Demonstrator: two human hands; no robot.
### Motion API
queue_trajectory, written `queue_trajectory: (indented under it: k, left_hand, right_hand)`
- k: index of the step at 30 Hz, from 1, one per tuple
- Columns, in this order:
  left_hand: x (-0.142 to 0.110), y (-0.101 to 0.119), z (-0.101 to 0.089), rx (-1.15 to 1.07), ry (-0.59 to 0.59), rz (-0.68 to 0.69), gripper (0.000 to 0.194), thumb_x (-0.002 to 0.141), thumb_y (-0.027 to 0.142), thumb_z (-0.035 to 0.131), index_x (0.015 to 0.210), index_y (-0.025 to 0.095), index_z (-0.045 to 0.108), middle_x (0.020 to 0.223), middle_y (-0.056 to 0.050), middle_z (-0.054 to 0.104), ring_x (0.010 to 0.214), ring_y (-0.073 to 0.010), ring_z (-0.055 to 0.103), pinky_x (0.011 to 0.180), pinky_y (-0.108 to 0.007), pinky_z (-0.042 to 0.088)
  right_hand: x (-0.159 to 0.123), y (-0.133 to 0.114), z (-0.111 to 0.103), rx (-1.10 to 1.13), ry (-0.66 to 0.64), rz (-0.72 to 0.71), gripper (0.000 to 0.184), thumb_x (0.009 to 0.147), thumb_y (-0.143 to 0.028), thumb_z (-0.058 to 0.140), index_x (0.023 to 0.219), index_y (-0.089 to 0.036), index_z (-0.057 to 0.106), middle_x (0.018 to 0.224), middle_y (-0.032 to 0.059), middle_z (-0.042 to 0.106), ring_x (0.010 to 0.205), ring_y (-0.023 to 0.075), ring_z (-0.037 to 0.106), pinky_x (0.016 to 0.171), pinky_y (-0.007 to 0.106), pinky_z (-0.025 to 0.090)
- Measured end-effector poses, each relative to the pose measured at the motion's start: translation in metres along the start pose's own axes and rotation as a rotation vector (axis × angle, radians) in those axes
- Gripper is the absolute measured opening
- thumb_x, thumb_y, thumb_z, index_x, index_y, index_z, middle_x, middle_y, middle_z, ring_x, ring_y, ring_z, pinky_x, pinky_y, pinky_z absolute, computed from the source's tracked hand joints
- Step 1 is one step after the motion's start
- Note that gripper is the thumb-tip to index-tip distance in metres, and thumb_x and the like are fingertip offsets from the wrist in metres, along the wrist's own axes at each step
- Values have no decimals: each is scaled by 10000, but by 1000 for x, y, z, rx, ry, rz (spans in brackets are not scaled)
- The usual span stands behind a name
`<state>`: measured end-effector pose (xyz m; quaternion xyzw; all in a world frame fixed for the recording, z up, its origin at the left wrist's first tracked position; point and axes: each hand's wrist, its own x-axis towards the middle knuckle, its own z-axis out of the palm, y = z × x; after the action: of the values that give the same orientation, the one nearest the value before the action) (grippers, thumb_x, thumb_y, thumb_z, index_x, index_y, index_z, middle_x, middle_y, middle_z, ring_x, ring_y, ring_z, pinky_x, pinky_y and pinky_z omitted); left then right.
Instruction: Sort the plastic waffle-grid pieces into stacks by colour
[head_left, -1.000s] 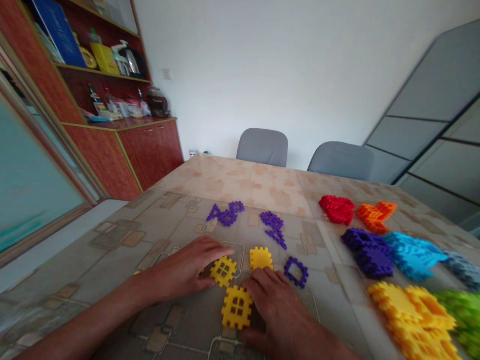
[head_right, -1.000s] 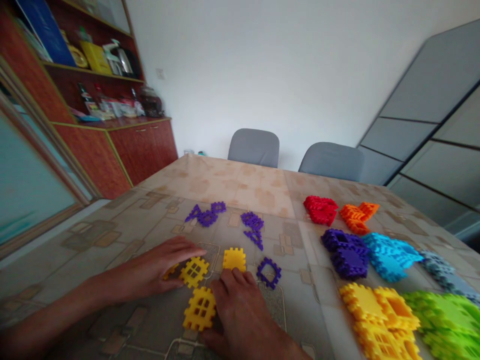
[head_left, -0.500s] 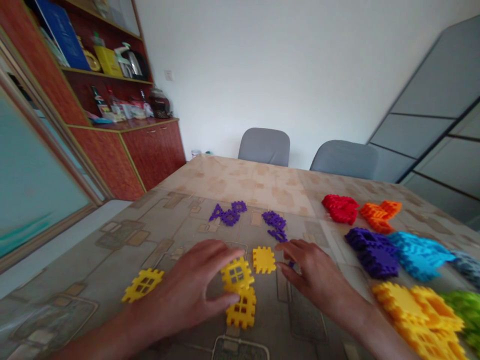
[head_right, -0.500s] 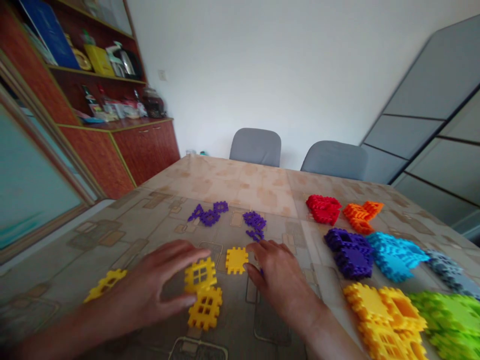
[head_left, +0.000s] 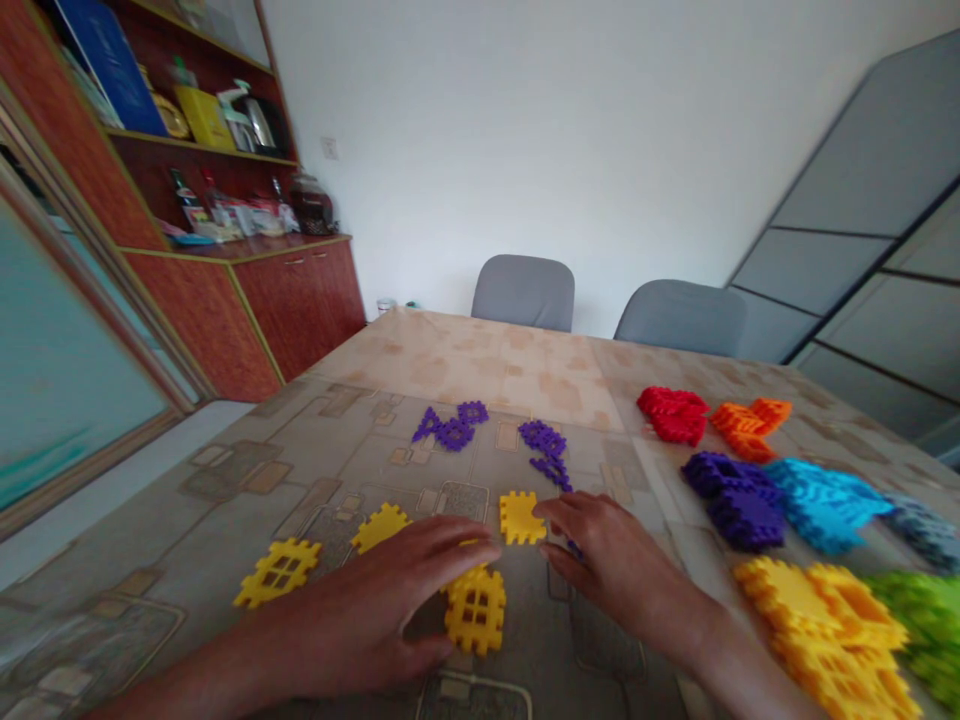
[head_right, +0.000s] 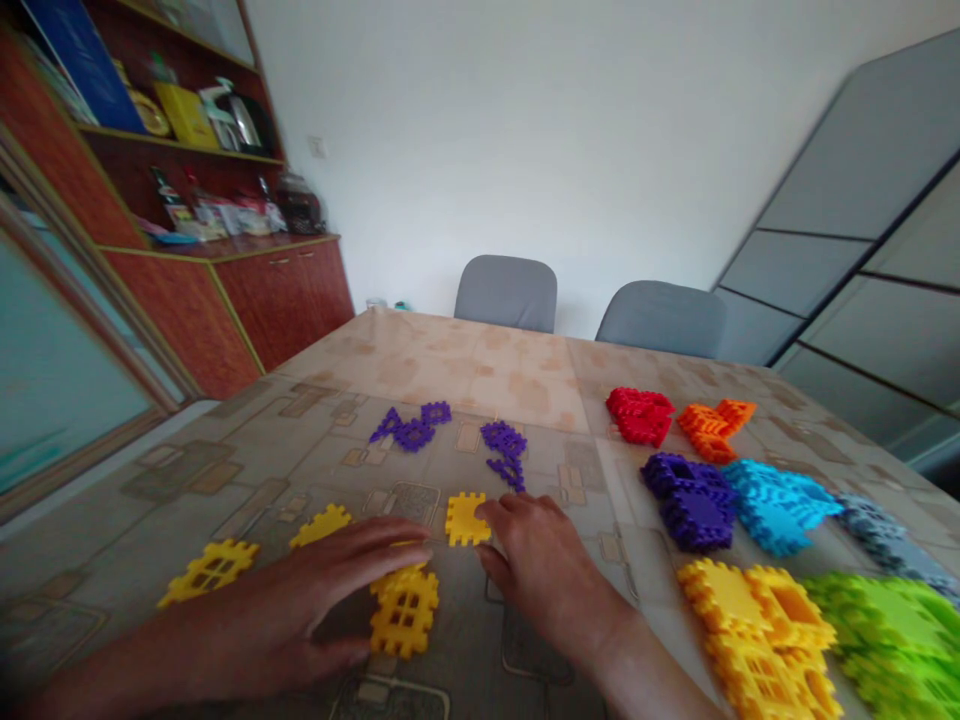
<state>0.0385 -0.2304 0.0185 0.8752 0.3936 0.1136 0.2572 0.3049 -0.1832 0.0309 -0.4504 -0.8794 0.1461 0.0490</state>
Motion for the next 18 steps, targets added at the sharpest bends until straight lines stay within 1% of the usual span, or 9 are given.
queue_trajectory:
  k: [2,3,5,7,9,11,13,15,18]
  left_hand:
    - [1,-9,-3,-63,-29,15,810,758,23,536,1476,367,383,1542,27,433,1391,-203,432,1169,-356,347]
    - [3,-13,-3,-79,-40,19,837,738,-7,493,1479,364,379,1542,32,433,1392,-192,431,1174,-349,337]
    - [6,-23,-1,-82,-45,36,832,743,-18,462,1479,362,385,1547,34,428,1405,-198,414,1186,-367,316]
    - [8,-31,3,-60,-41,49,726,829,29,472,1465,373,413,1537,31,445,1410,-218,407,1195,-400,297]
    - [8,-38,7,-30,-40,55,604,914,121,501,1452,388,435,1514,22,479,1404,-238,416,1194,-428,292]
    - [6,-44,9,-12,-36,47,544,950,201,532,1447,403,441,1503,15,496,1393,-253,435,1178,-439,318]
    - [5,-49,10,-6,-26,16,531,956,261,561,1447,421,437,1503,12,498,1372,-260,466,1147,-432,369]
    - [4,-52,9,-13,7,-26,563,928,320,619,1447,431,431,1487,6,520,1332,-268,515,1115,-422,413]
    - [4,-46,9,-26,99,-85,641,861,349,701,1441,424,440,1435,-1,575,1270,-280,573,1085,-416,450]
  right_hand:
    - [0,-1,3,-2,-17,-12,188,910,-181,614,1086,-176,682,1022,98,715,985,251,665,869,368,465]
    - [0,-1,4,-3,-26,-14,180,911,-182,612,1078,-178,681,1027,93,715,986,251,665,872,369,465]
    - [0,-4,5,-5,-46,-21,169,913,-188,607,1067,-183,677,1036,83,713,994,249,662,882,368,463]
    - [-1,-7,5,-14,-58,-35,163,920,-205,599,1065,-188,671,1034,74,713,1007,248,659,888,364,460]
    - [-2,-11,4,-32,-59,-53,159,923,-229,601,1063,-187,664,1019,72,715,1000,250,662,875,358,461]
    - [-3,-13,2,-56,-55,-66,157,924,-248,606,1058,-184,658,1002,73,716,979,249,667,851,351,465]
    - [-4,-15,0,-78,-53,-68,147,927,-257,608,1042,-180,658,986,76,718,961,244,670,836,342,464]
    - [-4,-14,-2,-87,-42,-68,136,928,-256,609,1029,-179,657,980,74,718,952,236,670,833,333,459]
    - [-5,-11,-5,-84,-21,-66,116,930,-242,606,1014,-178,654,985,72,718,956,228,664,835,325,448]
